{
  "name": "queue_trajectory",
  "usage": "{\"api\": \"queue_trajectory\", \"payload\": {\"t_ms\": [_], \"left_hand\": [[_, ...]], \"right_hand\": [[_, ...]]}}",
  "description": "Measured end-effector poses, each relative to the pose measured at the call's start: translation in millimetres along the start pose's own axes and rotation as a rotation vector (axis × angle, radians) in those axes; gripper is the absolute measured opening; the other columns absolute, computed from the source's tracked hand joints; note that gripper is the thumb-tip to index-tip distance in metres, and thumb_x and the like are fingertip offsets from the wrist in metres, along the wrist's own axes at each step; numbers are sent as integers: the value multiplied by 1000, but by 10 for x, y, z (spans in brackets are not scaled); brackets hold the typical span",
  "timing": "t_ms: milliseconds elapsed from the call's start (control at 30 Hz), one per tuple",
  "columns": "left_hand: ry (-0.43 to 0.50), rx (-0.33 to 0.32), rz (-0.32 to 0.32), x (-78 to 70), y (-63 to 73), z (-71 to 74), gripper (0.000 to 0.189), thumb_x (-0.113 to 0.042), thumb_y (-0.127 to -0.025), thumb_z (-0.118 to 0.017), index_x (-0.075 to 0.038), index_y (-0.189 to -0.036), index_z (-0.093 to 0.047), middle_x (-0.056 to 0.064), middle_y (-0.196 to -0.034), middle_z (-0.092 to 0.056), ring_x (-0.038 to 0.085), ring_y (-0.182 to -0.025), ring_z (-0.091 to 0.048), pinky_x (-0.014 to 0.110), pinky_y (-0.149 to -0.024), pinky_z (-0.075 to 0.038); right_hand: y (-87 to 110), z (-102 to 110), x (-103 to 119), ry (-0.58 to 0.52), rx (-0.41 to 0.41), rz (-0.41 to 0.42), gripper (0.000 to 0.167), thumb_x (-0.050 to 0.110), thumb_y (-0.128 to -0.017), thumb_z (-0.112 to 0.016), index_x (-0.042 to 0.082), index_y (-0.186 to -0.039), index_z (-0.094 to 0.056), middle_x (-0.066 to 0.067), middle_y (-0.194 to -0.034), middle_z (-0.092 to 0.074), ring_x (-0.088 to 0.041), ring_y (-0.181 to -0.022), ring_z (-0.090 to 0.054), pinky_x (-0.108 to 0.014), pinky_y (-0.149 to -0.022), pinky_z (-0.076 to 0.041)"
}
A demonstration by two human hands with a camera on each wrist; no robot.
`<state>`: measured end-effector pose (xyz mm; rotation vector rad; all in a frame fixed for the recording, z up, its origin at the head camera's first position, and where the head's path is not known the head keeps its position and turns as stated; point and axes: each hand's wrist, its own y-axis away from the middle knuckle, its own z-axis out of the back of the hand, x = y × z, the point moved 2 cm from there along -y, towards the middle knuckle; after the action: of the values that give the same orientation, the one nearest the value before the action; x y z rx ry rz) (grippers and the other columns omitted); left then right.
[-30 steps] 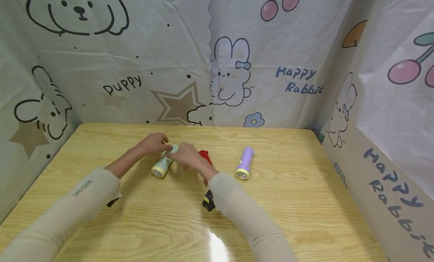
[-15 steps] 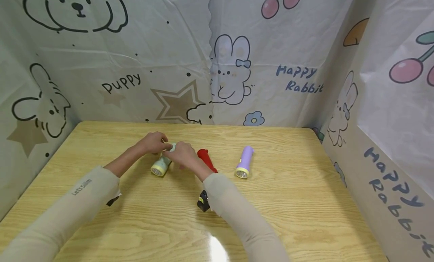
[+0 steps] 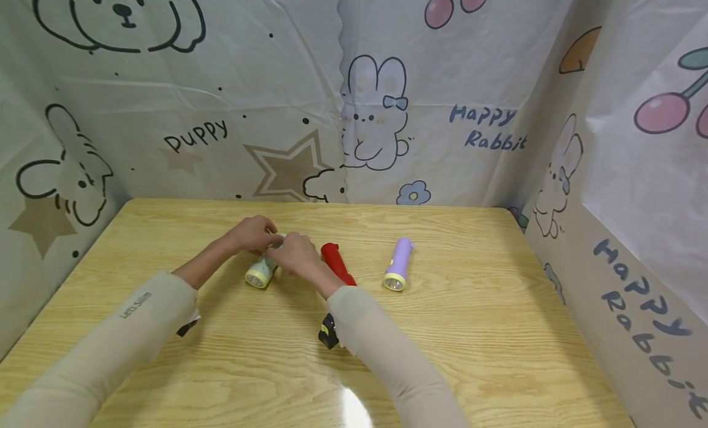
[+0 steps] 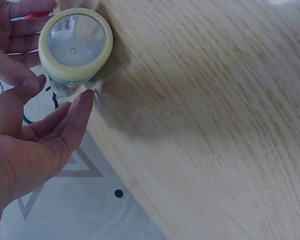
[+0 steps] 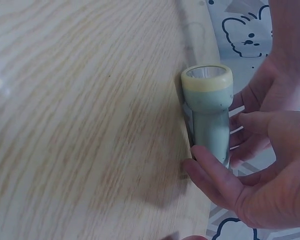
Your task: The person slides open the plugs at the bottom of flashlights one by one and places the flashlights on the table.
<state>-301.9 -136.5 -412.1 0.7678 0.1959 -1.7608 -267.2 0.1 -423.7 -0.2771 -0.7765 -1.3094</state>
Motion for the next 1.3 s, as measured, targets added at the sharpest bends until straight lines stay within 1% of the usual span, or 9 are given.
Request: {"api": "queue_trajectory", "payload": {"t_ms": [67, 167, 333, 433, 600, 833, 1067, 1167, 1300], "left_hand": [[-3, 1, 3, 0, -17, -4, 27, -23, -96, -61, 3, -87, -66, 11, -81, -65, 24, -74, -64, 36, -68, -60], [-27, 8, 6, 8, -43, -9, 31, -24, -95, -62, -5, -70, -60, 4, -64, -58, 17, -61, -57, 30, -60, -55], [-15, 34, 26, 51, -82, -33, 39, -25, -94, -62, -11, -59, -55, -1, -55, -50, 10, -50, -45, 21, -49, -42], [13, 54, 48, 63, -84, -47, 42, -25, -95, -61, -13, -55, -52, -3, -51, -45, 7, -46, -40, 19, -46, -39], [37, 75, 74, 38, -55, -45, 44, -22, -93, -59, -15, -52, -45, -6, -47, -38, 5, -42, -33, 18, -44, -36], [29, 64, 84, 54, -81, -21, 44, -22, -93, -61, -14, -51, -49, -4, -48, -43, 9, -45, -44, 24, -51, -51], [46, 21, 86, 56, -55, 7, 42, -22, -93, -62, -10, -54, -53, 0, -52, -50, 12, -50, -50, 33, -62, -59], [56, -9, 69, 35, -39, 15, 43, -23, -94, -63, -11, -54, -54, -1, -52, -49, 11, -49, -49, 31, -59, -57], [61, -47, 34, 5, -22, 10, 46, -24, -92, -64, -14, -49, -49, -5, -46, -41, 7, -43, -40, 23, -47, -46]], "right_hand": [[-10, -11, -5, -1, 1, -2, 44, 37, -96, -66, 12, -64, -51, 1, -48, -46, -26, -59, -68, -20, -39, -38], [-25, -23, -13, 6, -2, -1, 43, 38, -96, -66, 11, -66, -54, 0, -49, -48, -21, -52, -62, -21, -39, -37], [-39, -38, -20, 23, -2, -1, 41, 38, -96, -66, 10, -68, -57, 0, -50, -49, -15, -47, -56, -21, -39, -37], [-37, -41, -19, 24, -11, 6, 41, 37, -96, -66, 11, -66, -56, 0, -51, -49, -15, -46, -55, -21, -39, -36], [-25, -45, -8, 13, -24, 12, 43, 35, -95, -66, 13, -61, -50, 2, -49, -44, -12, -43, -48, -21, -38, -33], [-15, -37, 3, -12, -16, 2, 41, 36, -95, -66, 11, -65, -55, 2, -49, -44, -12, -42, -44, -21, -37, -31], [-17, -38, 3, -25, -39, -13, 36, 37, -94, -67, 9, -73, -59, -2, -56, -54, -15, -46, -55, -21, -38, -38], [-12, -48, 0, -56, -61, -9, 33, 36, -93, -67, 8, -78, -61, -4, -63, -60, -18, -49, -59, -22, -40, -42], [-9, -58, -3, -96, -89, 7, 30, 35, -91, -68, 8, -79, -61, -5, -66, -62, -16, -49, -58, -22, -41, -44]]}}
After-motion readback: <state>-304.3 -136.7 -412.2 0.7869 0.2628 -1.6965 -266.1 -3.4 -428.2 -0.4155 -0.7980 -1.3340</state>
